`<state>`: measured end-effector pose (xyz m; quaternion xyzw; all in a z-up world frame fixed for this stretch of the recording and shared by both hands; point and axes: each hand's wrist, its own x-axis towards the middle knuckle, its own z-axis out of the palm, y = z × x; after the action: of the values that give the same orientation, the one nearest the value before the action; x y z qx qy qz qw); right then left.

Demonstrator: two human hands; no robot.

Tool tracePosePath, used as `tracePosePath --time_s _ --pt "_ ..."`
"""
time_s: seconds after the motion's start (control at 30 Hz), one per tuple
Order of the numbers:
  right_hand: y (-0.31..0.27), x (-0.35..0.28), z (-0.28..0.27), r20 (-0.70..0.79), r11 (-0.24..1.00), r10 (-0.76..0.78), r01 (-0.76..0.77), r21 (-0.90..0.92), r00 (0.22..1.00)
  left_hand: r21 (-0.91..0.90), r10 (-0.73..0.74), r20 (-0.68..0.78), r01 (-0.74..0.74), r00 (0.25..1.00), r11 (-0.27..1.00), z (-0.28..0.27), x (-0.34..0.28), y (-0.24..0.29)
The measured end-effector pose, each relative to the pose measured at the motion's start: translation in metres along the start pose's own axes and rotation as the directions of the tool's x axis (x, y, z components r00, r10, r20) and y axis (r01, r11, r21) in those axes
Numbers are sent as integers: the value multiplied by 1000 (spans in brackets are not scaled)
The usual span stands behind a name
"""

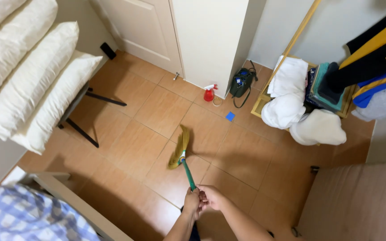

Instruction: The person sweeps the tiled floor of a bedroom using a green-handled broom, moving around a bed and a stack of pillows. After sweeping, the person picks up a colorful U-shaped neck pillow from the bed and places it on a nearby suitcase.

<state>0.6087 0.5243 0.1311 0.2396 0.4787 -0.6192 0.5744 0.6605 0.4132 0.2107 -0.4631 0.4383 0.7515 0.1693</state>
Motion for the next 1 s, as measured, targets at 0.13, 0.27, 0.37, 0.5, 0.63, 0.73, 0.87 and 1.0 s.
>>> tracePosePath --time_s 0.13,0.27,0.37,0.5,0.63,0.73,0.87,1.0 --pt "11 -52 -77 -1 994 -54 54 92 999 -177 -52 60 62 997 982 69 34 -75" --pt "24 -83 -193 -40 998 -47 48 29 998 -123 -108 78 117 991 985 157 66 -158" --pt "40 -109 -270 -90 997 -44 50 65 995 -107 -112 107 123 988 987 222 71 -213" --pt "76 -124 -347 -219 975 -150 181 130 964 -81 -197 89 204 976 976 292 5 -216" --pt "73 -168 -340 -243 989 -112 131 65 963 -172 -151 128 172 980 970 302 -23 -243" --pt "81 -183 -324 -218 999 -35 28 -37 975 -278 -8 210 68 978 958 283 -64 -260" --pt "110 -202 -287 -141 994 29 -44 -105 990 -317 -14 57 31 998 948 252 -164 -268" --pt "150 -217 -244 13 967 154 -148 -208 988 -426 -107 -93 58 990 903 222 -244 -287"
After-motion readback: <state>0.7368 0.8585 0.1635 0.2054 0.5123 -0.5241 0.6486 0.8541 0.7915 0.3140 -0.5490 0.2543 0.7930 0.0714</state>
